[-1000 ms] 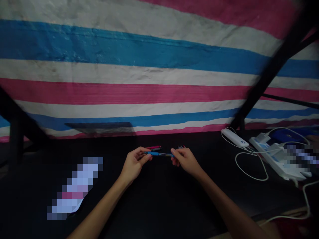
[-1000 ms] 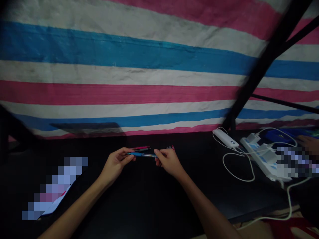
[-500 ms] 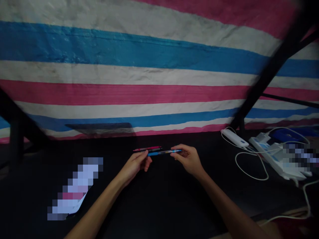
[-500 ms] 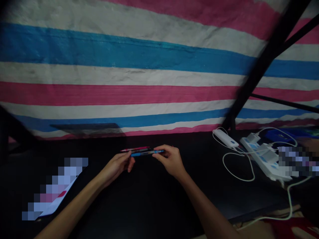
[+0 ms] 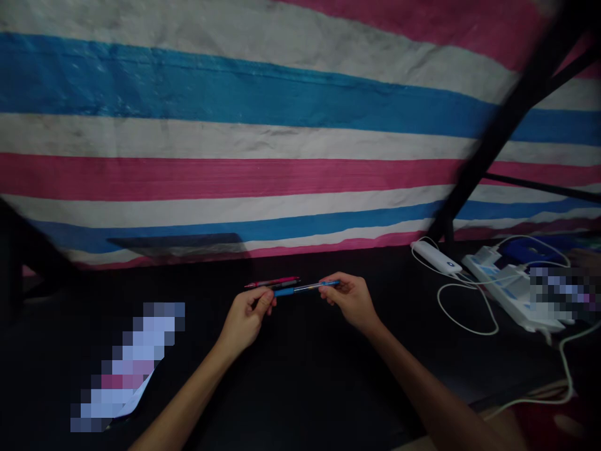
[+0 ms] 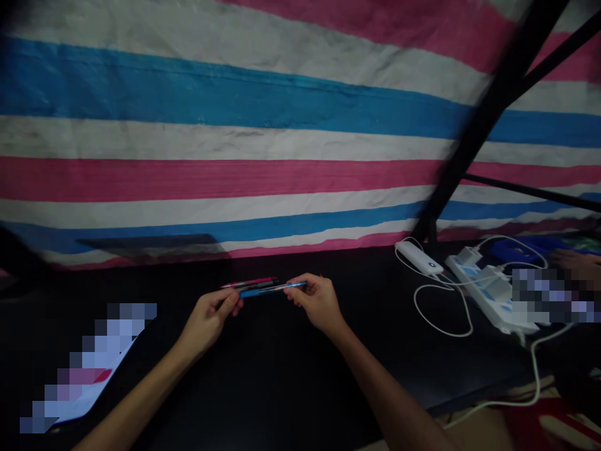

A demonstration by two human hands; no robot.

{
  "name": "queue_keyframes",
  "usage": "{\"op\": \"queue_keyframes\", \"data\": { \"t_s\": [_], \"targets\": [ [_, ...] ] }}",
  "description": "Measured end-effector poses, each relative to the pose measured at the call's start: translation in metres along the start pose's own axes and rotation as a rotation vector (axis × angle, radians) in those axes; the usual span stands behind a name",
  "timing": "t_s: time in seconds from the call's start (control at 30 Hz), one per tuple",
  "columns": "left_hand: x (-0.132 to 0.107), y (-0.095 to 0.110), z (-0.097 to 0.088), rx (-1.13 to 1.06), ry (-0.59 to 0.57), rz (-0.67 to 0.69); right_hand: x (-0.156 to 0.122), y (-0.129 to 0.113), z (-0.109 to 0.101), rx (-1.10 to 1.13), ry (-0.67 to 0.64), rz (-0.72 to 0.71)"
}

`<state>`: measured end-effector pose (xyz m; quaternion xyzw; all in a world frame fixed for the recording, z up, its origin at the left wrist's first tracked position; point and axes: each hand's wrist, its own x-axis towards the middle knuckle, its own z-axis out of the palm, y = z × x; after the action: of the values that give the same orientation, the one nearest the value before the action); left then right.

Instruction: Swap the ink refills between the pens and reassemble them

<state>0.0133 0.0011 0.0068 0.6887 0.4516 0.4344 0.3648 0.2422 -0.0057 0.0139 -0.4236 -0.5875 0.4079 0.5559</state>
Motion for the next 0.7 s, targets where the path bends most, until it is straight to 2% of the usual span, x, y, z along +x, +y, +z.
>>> {"op": "queue_keyframes", "data": {
  "t_s": [0.2, 0.37, 0.5, 0.6, 0.7],
  "targets": [
    [-0.003, 0.0, 0.003, 0.088, -0.002, 0.011, 0.002, 0.006, -0.003, 0.005, -0.002, 0.035],
    [-0.005, 0.009, 0.006, 0.184, 0.061, 0.045, 0.001, 0.009, -0.003, -0.035, 0.002, 0.041],
    [-0.005, 0.01, 0.006, 0.208, 0.078, 0.076, 0.001, 0.01, 0.0, 0.021, 0.016, 0.074],
    [-0.006, 0.012, 0.011, 0.213, -0.005, 0.109, 0.002, 0.009, 0.004, 0.14, 0.082, 0.084],
    [-0.011, 0.018, 0.02, 0.237, -0.199, 0.187, 0.005, 0.007, 0.005, 0.323, 0.156, 0.075]
  ]
}}
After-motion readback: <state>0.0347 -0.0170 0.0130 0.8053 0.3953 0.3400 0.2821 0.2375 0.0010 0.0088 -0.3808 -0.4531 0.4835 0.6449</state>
